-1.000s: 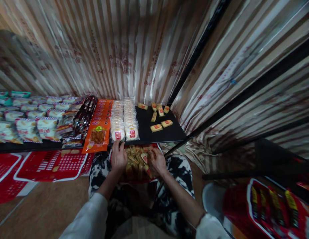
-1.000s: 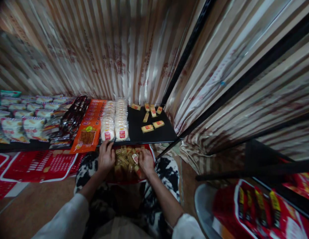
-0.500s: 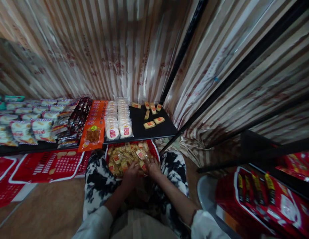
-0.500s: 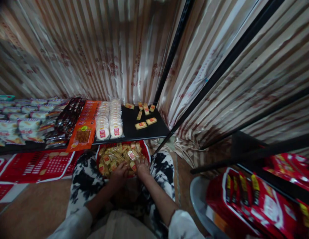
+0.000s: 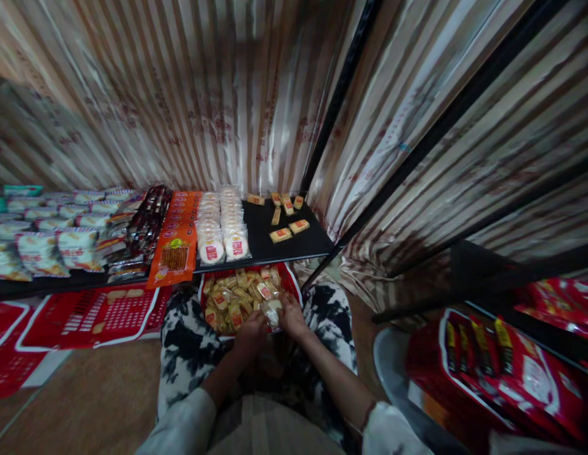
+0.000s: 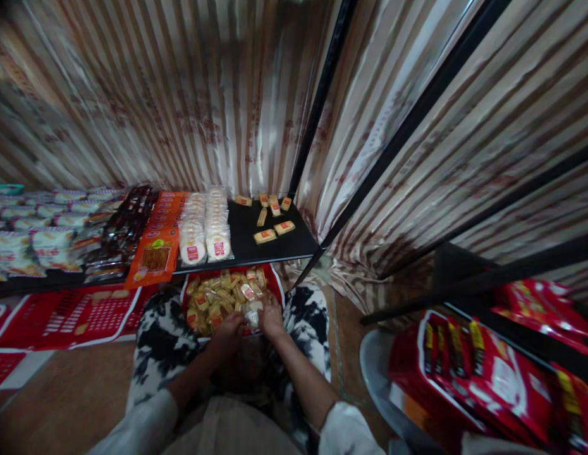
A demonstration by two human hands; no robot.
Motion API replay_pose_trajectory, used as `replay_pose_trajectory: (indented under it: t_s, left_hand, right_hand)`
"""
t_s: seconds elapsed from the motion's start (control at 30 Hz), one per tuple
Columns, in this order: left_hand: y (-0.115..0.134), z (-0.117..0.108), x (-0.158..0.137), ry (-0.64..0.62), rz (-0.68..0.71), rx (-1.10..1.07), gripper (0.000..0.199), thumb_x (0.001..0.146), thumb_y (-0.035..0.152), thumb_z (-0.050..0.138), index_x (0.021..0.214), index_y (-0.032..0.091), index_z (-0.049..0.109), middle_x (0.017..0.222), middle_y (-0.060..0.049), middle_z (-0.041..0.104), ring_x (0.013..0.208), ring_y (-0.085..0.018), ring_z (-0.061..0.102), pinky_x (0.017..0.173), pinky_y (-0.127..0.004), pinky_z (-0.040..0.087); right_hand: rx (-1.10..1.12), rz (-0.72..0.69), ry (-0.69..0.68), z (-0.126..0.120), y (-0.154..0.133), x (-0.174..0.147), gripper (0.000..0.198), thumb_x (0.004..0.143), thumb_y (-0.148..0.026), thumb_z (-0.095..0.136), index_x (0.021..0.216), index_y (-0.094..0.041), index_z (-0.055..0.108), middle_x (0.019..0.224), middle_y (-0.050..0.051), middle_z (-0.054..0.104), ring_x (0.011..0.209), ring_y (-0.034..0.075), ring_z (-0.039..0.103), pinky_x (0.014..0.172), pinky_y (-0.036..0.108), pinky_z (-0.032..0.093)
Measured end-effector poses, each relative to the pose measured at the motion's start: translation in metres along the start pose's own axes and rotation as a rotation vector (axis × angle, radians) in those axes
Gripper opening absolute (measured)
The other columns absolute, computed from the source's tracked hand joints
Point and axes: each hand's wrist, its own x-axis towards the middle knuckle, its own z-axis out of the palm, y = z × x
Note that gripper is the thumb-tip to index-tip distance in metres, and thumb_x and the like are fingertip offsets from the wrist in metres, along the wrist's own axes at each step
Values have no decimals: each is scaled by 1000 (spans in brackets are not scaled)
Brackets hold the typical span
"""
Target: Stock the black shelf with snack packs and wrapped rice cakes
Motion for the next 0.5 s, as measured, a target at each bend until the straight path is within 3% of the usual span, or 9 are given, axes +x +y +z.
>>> replay_pose_trajectory:
  t_s: [0.1,0.33,0.5]
  left_hand:
    - [1,4,1,-29,-10,23,28,81,12,36,93,16,61,102,-8,62,98,-17,57,91,-31,45]
    - [1,10,1,-49,-72,61,36,80,10,37,107,14,59,124,-12,54,114,-21,51,99,-34,39]
    - [1,9,1,-46,-65,66,43,77,6,37,116,12,55,125,-13,53,119,-20,48,102,-34,37]
  right_hand:
    - [112,41,-21,1,7,4,47,76,-15,50,123,-11,52,117,14,60,110,22,54,94,29,37]
    - [415,122,89,2,12,9,56,67,-20,61,122,-16,50,100,7,66,93,20,61,85,30,44]
    - [750,203,72,5,12,12,39,61,-20,62,100,-21,60,73,-2,63,71,16,60,68,27,47]
